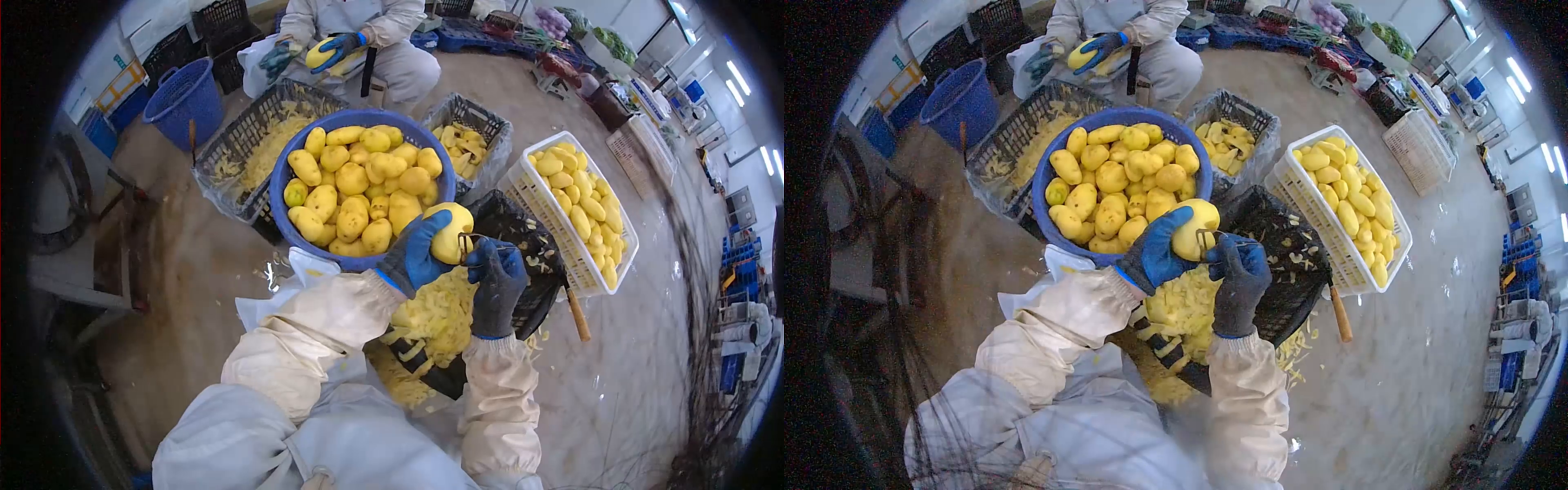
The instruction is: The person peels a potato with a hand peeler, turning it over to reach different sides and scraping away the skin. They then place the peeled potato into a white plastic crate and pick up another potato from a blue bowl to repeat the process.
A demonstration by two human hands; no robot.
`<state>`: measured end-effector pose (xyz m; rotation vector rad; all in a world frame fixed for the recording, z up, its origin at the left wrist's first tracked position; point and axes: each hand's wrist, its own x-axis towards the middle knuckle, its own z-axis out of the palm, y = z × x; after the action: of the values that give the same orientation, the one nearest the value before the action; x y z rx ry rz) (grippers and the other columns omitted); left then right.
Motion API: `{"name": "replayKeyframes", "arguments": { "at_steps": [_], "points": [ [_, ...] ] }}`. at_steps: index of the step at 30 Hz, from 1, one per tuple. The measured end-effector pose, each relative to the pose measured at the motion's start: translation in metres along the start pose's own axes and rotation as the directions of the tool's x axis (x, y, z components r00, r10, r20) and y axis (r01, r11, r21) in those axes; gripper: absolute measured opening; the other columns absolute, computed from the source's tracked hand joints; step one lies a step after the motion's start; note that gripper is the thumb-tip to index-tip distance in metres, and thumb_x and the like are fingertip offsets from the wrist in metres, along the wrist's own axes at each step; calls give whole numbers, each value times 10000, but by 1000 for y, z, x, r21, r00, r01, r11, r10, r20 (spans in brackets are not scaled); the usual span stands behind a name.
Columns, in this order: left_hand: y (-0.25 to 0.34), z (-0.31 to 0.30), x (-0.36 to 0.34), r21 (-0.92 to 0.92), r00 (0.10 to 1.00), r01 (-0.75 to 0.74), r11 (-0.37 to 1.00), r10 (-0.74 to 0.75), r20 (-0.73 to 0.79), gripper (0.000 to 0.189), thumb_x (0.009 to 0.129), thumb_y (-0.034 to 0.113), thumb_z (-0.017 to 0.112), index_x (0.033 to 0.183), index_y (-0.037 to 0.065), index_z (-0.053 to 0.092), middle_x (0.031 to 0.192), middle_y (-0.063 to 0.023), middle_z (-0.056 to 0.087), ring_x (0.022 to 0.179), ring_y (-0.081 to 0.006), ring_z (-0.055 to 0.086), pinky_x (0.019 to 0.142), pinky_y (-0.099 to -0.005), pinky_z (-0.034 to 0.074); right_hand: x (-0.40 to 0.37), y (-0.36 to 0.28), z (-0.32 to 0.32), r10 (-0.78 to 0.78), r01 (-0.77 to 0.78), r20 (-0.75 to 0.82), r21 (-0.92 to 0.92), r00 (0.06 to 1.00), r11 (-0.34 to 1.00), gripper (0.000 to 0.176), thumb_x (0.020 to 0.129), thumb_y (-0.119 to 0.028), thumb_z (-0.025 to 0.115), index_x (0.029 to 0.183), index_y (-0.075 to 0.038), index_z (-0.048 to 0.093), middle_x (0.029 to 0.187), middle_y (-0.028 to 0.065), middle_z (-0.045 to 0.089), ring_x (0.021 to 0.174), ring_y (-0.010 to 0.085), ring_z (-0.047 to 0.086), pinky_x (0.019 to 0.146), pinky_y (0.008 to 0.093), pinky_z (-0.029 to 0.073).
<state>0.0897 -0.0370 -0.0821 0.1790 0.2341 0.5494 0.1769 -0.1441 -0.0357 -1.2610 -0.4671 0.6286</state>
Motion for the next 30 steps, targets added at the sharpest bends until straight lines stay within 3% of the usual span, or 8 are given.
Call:
{"name": "replayKeyframes", "arguments": {
  "at_steps": [4,7,10,13,19,21,25,30],
  "points": [
    [-6,3,-1,91,996,-80,993,82,-18,360,898,238,601,1188,54,496,1058,-114,599,921,-241,639,728,-396,570,8,10,-13,-52,52,3,-2,999,999,116,903,-128,620,878,-15,630,704,33,634,551,80,530,505,207,405],
    [-9,3,-9,698,695,-676,236,519,498,365,889,240,617,1186,63,499,1047,-104,605,901,-227,644,702,-380,574,36,2,-51,-167,167,-140,-10,976,986,163,903,-150,598,796,-30,622,700,42,615,546,97,514,528,231,412],
    [-2,13,-5,234,970,-229,945,243,-30,364,880,255,630,1171,73,508,1031,-89,608,886,-215,648,684,-367,574,10,-25,-20,-269,253,-82,-159,960,954,133,888,-126,619,794,-33,617,701,35,613,543,88,506,533,226,409],
    [-8,7,-12,758,653,-652,-3,504,565,374,874,271,638,1170,80,514,1029,-76,608,872,-207,650,678,-356,574,-6,0,0,-54,57,73,-49,996,997,51,860,-70,653,846,-34,619,709,24,611,556,83,520,517,214,408],
    [-2,6,-10,766,784,-579,279,449,429,623,762,147,778,1273,20,445,1204,-186,554,1102,-314,560,934,-391,478,11,-4,-22,-269,262,-49,-107,962,959,79,846,-69,672,889,-17,631,723,33,624,581,77,539,528,205,422],
    [4,-6,4,-86,990,127,988,-120,80,544,826,137,713,1280,22,436,1198,-167,561,1094,-308,567,922,-365,493,-9,1,-2,-106,111,111,-35,988,993,99,869,-109,654,897,-17,633,740,29,627,598,77,538,531,217,425],
    [-7,-4,-8,734,807,-585,346,345,480,453,899,172,611,1285,19,430,1185,-158,566,1070,-294,577,898,-355,512,30,-3,-44,-243,232,-129,-99,961,968,115,887,-147,643,863,-40,610,719,20,606,582,76,518,520,211,411],
    [10,29,-13,55,975,131,990,-138,173,450,952,249,523,1318,7,424,1223,-146,562,1075,-246,574,929,-364,486,7,-30,-21,-47,45,25,89,999,995,116,893,-147,631,863,-38,605,718,28,606,563,80,521,505,212,402]
  ]
}}
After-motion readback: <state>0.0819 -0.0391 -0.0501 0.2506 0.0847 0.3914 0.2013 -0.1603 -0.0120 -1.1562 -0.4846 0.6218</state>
